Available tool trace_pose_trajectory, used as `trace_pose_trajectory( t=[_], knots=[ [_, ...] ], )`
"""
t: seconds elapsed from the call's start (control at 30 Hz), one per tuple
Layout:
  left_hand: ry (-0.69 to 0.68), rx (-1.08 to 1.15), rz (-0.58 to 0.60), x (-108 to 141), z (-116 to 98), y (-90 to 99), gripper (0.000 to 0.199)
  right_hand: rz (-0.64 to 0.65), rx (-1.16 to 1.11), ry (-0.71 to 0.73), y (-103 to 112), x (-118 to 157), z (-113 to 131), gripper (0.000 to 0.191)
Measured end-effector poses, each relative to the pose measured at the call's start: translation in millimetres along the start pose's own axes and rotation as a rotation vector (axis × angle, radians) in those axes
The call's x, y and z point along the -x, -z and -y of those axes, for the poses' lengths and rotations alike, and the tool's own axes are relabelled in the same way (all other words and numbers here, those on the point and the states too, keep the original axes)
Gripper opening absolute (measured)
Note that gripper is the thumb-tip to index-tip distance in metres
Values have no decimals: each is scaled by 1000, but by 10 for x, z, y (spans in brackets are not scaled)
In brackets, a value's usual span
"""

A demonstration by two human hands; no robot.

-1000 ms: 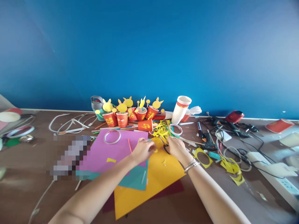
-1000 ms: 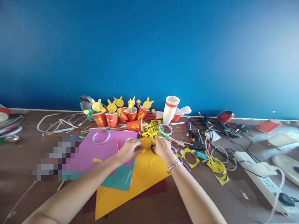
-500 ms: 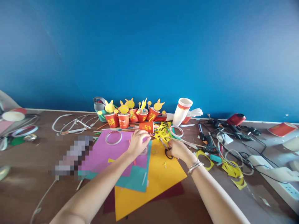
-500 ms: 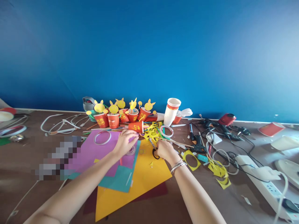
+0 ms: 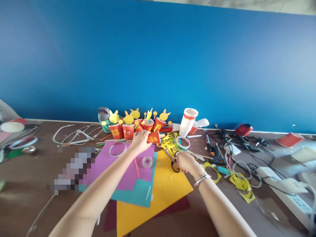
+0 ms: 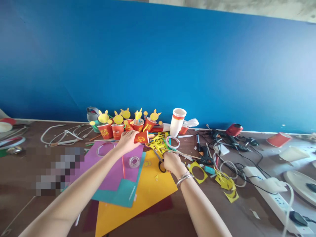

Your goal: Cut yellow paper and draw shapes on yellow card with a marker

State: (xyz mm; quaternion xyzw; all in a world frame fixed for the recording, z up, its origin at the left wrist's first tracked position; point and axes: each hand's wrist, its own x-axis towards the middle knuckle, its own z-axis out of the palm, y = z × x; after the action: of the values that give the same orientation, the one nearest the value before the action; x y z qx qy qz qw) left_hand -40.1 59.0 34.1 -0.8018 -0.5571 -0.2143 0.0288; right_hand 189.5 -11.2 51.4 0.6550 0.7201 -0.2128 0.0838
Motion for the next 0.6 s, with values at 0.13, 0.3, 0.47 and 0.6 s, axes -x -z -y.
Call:
trace_pose_trajectory(
  t=[0.13,0.3,0.47,0.6],
  knots=[
    [84,6,-200,129,-31,136,46,-66,-156,56,9,-31,-31,31],
    [194,494,-556,231,-284,-7,48,-336,-835,321,-200,-261,75,28],
    [224,955,-385,387,-593,-305,49,-415,-1374,645,-496,-417,272,48],
    [77,1115,-243,453,-605,-289,56,-379,-1536,678,-539,-415,299,46]
  ],
)
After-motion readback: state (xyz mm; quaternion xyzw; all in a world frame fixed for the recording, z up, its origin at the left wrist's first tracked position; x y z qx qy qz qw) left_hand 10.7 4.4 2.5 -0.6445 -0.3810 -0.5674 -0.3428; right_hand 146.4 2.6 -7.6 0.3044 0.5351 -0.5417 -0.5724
